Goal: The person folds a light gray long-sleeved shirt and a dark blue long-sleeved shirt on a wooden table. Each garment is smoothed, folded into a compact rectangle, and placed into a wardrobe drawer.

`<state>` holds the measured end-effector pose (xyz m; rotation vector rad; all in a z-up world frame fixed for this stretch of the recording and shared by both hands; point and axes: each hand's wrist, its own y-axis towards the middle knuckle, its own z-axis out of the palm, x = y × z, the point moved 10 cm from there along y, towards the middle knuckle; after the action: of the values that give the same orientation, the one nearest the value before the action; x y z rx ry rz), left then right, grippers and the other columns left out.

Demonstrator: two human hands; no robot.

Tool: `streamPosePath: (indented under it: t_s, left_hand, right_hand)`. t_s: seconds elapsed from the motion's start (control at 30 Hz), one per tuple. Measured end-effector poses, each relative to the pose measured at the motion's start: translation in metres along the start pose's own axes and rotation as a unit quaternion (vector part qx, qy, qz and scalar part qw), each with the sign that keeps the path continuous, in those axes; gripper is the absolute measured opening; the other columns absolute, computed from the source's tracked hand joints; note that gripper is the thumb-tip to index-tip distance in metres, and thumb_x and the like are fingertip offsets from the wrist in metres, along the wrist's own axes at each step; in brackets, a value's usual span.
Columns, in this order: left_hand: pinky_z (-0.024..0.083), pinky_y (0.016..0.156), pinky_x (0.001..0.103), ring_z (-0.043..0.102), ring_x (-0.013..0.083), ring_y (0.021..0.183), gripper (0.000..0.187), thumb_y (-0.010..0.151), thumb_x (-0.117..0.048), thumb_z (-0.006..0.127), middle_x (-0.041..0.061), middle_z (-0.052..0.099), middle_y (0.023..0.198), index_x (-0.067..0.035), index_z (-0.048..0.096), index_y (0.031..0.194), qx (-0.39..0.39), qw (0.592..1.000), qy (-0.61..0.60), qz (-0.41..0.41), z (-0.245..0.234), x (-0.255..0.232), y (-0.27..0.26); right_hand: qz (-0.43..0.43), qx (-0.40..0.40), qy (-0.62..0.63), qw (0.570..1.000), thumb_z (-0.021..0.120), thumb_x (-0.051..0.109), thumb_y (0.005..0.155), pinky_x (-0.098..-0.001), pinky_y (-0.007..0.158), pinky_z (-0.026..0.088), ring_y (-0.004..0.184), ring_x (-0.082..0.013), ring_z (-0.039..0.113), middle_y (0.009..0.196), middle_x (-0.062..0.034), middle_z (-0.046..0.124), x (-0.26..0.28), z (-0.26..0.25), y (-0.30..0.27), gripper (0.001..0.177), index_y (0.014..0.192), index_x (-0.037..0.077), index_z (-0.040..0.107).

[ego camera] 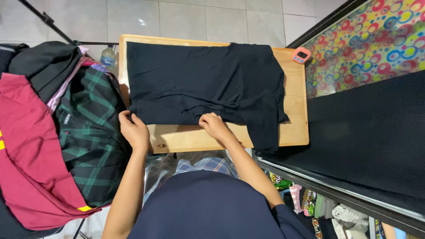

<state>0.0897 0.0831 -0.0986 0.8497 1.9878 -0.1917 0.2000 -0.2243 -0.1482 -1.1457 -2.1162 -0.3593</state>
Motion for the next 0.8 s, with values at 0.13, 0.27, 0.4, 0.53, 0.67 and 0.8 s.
streamPosePath:
  t_s: [0.13, 0.27, 0.4, 0.53, 0.67, 0.8]
  left_hand:
    - [0.041, 0.100, 0.049, 0.053, 0.0436, 0.119, 0.045, 0.091, -0.009, 0.068, 0.025, 0.057, 0.126, 0.005, 0.055, 0.132, -0.005, 0.981, 0.107, 0.161, -0.001, -0.052, -0.021]
    - [0.037, 0.107, 0.051, 0.052, 0.0406, 0.123, 0.045, 0.090, -0.012, 0.070, 0.023, 0.057, 0.127, 0.001, 0.057, 0.131, 0.090, 0.968, 0.101, 0.213, 0.034, -0.068, -0.044]
    - [0.041, 0.102, 0.049, 0.055, 0.0394, 0.117, 0.039, 0.091, -0.012, 0.069, 0.020, 0.059, 0.124, -0.001, 0.060, 0.128, 0.179, 0.960, 0.061, 0.205, 0.069, -0.062, -0.063]
    - [0.044, 0.095, 0.048, 0.058, 0.0379, 0.109, 0.033, 0.091, -0.011, 0.068, 0.018, 0.062, 0.117, -0.003, 0.063, 0.123, 0.230, 0.948, 0.032, 0.217, 0.095, -0.063, -0.078]
    - [0.046, 0.092, 0.047, 0.059, 0.0374, 0.105, 0.028, 0.092, -0.009, 0.067, 0.017, 0.064, 0.112, -0.003, 0.065, 0.120, 0.273, 0.934, 0.016, 0.229, 0.116, -0.075, -0.089]
    - [0.047, 0.088, 0.048, 0.061, 0.0376, 0.098, 0.029, 0.089, -0.007, 0.068, 0.018, 0.065, 0.104, -0.002, 0.065, 0.117, 0.308, 0.920, 0.004, 0.242, 0.133, -0.105, -0.101]
  right_hand:
    - [0.039, 0.003, 0.044, 0.998, 0.067, 0.017, 0.093, -0.0413, 0.086, 0.052, 0.098, -0.0323, 0.067, 0.099, -0.0123, 0.073, 0.002, -0.012, -0.010, 0.015, 0.101, 0.005, 0.071]
    - [0.171, -0.077, 0.058, 0.981, 0.065, 0.018, 0.095, -0.0386, 0.080, 0.055, 0.089, -0.0314, 0.071, 0.101, -0.0140, 0.073, -0.040, -0.057, -0.040, 0.016, 0.103, 0.005, 0.071]
    - [0.247, -0.256, 0.040, 0.934, 0.070, 0.017, 0.091, -0.0349, 0.082, 0.057, 0.092, -0.0317, 0.073, 0.118, -0.0165, 0.064, -0.100, -0.122, -0.105, 0.024, 0.113, 0.007, 0.068]
    - [0.337, -0.326, -0.102, 0.877, 0.082, 0.016, 0.077, -0.0471, 0.088, 0.051, 0.110, -0.0449, 0.057, 0.128, -0.0264, 0.052, -0.158, -0.154, -0.196, 0.063, 0.131, -0.001, 0.054]
    - [0.371, -0.303, -0.104, 0.871, 0.086, 0.017, 0.071, -0.0513, 0.087, 0.049, 0.111, -0.0490, 0.056, 0.129, -0.0303, 0.051, -0.204, -0.127, -0.236, 0.072, 0.129, -0.004, 0.051]
    - [0.372, -0.292, -0.115, 0.873, 0.078, 0.017, 0.090, -0.0510, 0.093, 0.052, 0.111, -0.0456, 0.064, 0.118, -0.0239, 0.066, -0.218, -0.117, -0.234, 0.042, 0.126, 0.004, 0.060]
